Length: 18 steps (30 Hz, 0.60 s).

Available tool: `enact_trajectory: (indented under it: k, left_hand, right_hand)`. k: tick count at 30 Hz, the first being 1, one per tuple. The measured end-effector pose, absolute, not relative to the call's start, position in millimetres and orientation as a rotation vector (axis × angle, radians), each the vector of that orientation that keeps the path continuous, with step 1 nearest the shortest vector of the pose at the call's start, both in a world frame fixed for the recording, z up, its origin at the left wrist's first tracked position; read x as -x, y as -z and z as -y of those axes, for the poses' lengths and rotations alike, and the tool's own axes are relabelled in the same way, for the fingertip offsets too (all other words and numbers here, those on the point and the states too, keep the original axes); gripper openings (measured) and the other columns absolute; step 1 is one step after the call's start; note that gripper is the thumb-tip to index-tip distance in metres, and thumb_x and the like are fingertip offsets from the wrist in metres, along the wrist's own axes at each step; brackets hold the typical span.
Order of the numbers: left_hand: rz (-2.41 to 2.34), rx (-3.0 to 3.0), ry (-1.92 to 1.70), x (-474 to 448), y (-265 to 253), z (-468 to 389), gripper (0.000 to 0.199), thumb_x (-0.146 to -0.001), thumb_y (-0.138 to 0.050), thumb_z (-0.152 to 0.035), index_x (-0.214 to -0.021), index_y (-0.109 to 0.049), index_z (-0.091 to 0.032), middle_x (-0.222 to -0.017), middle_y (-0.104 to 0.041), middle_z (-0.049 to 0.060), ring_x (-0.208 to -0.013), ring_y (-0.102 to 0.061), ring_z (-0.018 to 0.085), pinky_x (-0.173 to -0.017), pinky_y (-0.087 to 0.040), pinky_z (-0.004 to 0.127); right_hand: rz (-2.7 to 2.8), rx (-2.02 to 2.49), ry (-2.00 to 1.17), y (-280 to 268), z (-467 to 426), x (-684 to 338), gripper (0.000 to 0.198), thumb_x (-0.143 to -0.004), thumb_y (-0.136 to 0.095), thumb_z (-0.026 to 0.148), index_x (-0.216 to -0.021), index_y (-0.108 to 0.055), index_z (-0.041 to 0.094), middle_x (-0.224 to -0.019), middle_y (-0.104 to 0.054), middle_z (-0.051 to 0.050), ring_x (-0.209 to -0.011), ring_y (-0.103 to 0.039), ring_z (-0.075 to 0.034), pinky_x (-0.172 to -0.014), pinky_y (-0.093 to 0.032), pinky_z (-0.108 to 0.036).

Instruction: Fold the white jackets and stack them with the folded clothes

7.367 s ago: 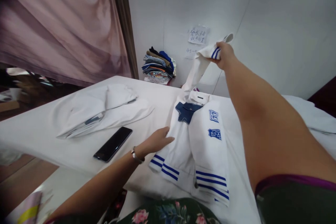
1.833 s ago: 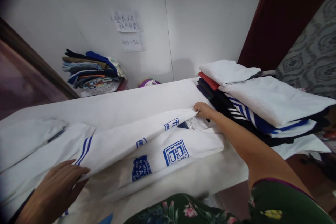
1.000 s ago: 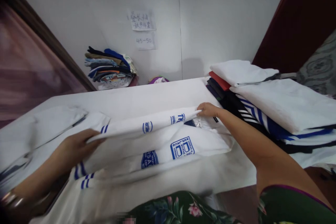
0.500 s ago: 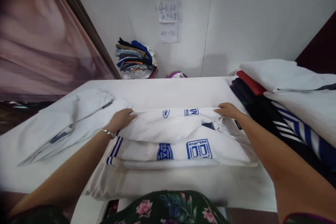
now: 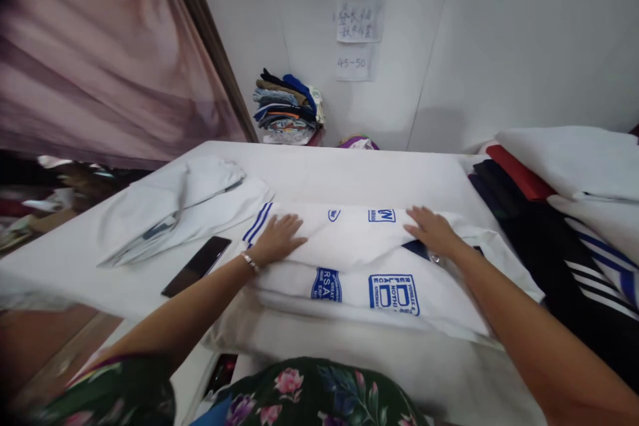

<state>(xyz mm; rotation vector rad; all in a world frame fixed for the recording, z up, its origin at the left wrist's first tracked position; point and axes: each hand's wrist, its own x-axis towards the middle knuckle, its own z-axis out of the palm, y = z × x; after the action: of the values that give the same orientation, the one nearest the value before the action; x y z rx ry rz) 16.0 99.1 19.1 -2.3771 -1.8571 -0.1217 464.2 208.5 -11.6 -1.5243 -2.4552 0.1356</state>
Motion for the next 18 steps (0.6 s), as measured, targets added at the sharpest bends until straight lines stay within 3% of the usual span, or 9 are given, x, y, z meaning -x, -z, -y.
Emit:
enact_trajectory:
  k: [5,11,15,18]
  left_hand:
    - [1.914,2.373,0.177,-19,4,-93,0.049,-0.092,-0.048,-0.047,-0.133,-0.053,-0.021,-0.145,-0.048,0.014,-0.137,-0.039,0.03,-0.117,-0.019,0.055]
    - [2.029,2.369,0.244,-26,-15,-91,0.044,-0.09,-0.052,-0.047,-0.13,-0.056,-0.027,-0.145,-0.049,0.007,-0.138,-0.039,0.026,-0.118,-0.021,0.049]
    - [2.142,2.198,0.6,-17,-31,-71,0.044,-0.094,-0.046,-0.045,-0.131,-0.054,-0.023,-0.149,-0.043,0.007,-0.142,-0.032,0.024,-0.118,-0.022,0.047]
    - [2.375,1.8,0.81,1,-35,-48,0.046,-0.093,-0.048,-0.042,-0.132,-0.053,-0.017,-0.148,-0.044,0.012,-0.139,-0.036,0.026,-0.115,-0.027,0.043]
  right_hand:
    - [2.492,1.724,-0.181,45,-196,-459,0.065,-0.089,-0.03,0.057,-0.144,-0.041,0.025,-0.154,-0.035,-0.005,-0.143,-0.029,-0.03,-0.113,-0.026,-0.059]
    - [2.471,1.755,-0.283,30,-204,-459,0.067,-0.086,-0.034,0.059,-0.14,-0.047,0.023,-0.152,-0.037,-0.009,-0.143,-0.028,-0.033,-0.111,-0.029,-0.061]
    - [2.431,1.555,-0.218,0,-179,-432,0.064,-0.091,-0.028,0.059,-0.143,-0.044,0.025,-0.156,-0.03,-0.007,-0.145,-0.021,-0.031,-0.113,-0.025,-0.061]
    - [2.513,1.377,-0.194,-8,-147,-407,0.061,-0.093,-0.027,0.06,-0.143,-0.042,0.029,-0.156,-0.029,-0.004,-0.146,-0.021,-0.029,-0.114,-0.026,-0.059]
